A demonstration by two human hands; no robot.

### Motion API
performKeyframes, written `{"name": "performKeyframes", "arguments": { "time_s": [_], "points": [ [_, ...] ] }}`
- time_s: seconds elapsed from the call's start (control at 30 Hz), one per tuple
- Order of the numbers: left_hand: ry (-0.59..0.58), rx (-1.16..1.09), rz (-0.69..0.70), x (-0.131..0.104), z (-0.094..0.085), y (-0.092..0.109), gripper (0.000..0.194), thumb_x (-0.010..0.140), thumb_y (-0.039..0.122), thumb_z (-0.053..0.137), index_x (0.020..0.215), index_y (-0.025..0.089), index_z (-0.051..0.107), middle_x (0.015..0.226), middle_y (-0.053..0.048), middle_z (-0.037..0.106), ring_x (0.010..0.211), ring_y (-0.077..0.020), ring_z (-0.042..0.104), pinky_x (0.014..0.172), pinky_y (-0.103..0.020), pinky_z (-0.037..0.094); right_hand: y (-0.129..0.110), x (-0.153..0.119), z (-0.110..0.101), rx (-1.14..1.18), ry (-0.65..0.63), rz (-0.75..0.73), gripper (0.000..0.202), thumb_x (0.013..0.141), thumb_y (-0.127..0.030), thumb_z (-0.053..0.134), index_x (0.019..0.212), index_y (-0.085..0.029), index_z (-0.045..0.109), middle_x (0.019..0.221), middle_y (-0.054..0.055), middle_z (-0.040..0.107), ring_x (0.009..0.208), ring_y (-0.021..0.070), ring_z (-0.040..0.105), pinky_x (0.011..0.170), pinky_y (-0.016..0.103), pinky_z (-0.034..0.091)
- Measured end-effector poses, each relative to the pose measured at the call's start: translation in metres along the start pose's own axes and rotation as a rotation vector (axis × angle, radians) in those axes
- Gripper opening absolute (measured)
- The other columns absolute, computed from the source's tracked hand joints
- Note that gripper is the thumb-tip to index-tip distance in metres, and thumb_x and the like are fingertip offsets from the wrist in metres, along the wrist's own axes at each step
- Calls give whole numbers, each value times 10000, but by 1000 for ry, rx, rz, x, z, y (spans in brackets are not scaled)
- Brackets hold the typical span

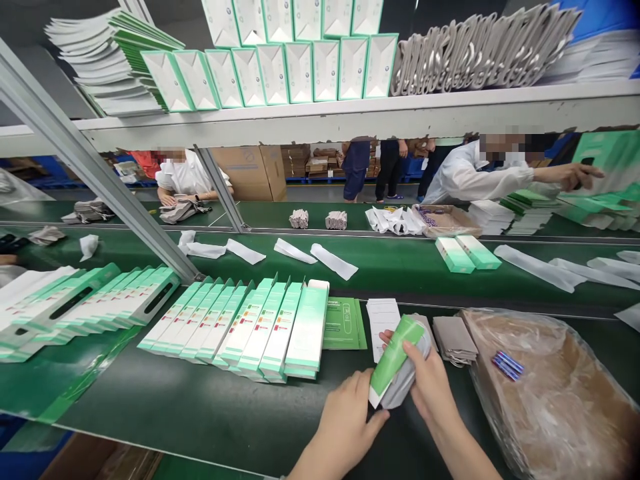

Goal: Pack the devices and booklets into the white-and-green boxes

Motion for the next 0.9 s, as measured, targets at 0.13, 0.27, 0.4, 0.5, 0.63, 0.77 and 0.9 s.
{"name": "performKeyframes", "arguments": {
  "time_s": [0.13, 0.27, 0.4, 0.5, 0.63, 0.77, 0.9],
  "points": [
    [43, 134, -45, -2, -6, -10, 192, 883, 122, 432, 820, 198, 597, 829, -51, 681, 752, -222, 647, 607, -283, 368, 4, 2, -2, 64, -24, 78, 576, 732, -384, 801, 1208, -141, 586, 1047, 141, 754, 1042, 311, 696, 970, 453, 529],
    [101, -20, -66, -2, -1, -14, 209, 852, 79, 417, 728, 198, 536, 725, -31, 661, 646, -180, 618, 557, -262, 304, 7, -2, 0, 111, -26, 104, 495, 757, -371, 783, 1161, -141, 611, 1054, 142, 752, 1025, 299, 703, 942, 450, 552],
    [81, -350, -78, -4, 14, -14, 294, 874, 79, 376, 624, 198, 477, 583, 3, 592, 575, -140, 592, 564, -221, 349, 2, -6, 6, 148, -37, 77, 428, 763, -364, 774, 1110, -151, 641, 1022, 126, 760, 1002, 290, 710, 916, 445, 568],
    [139, -237, -34, -7, 14, -14, 260, 873, 97, 417, 652, 195, 513, 625, -15, 632, 590, -151, 607, 557, -232, 341, 0, -6, 8, 117, -43, 73, 413, 766, -391, 765, 1081, -147, 660, 1030, 130, 758, 1001, 290, 708, 911, 441, 569],
    [173, 131, 50, -6, 9, -14, 167, 834, 87, 492, 750, 186, 597, 718, -65, 708, 642, -206, 664, 556, -266, 350, 1, -2, 7, 40, -48, 102, 444, 745, -432, 771, 1049, -121, 680, 1029, 154, 756, 1007, 322, 704, 943, 475, 546],
    [81, 311, 108, -12, 1, -9, 156, 885, 148, 518, 795, 188, 639, 728, -74, 718, 664, -229, 687, 553, -278, 400, 2, -2, 7, 41, -84, 162, 454, 769, -429, 746, 1074, -101, 668, 1055, 174, 746, 1071, 350, 678, 974, 492, 528],
    [138, 296, 191, -35, -46, 1, 220, 966, 315, 480, 1080, 226, 646, 859, -67, 721, 751, -218, 689, 630, -284, 480, -1, -4, 10, 38, -92, 199, 498, 773, -438, 737, 1131, -106, 642, 1121, 177, 727, 1095, 367, 664, 961, 503, 541]
  ]
}}
Point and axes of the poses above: each hand's wrist, its own x-axis towards the middle knuckle, its own z-axis out of the palm, y = z × x, the point moved 6 cm from there along x, towards the middle knuckle
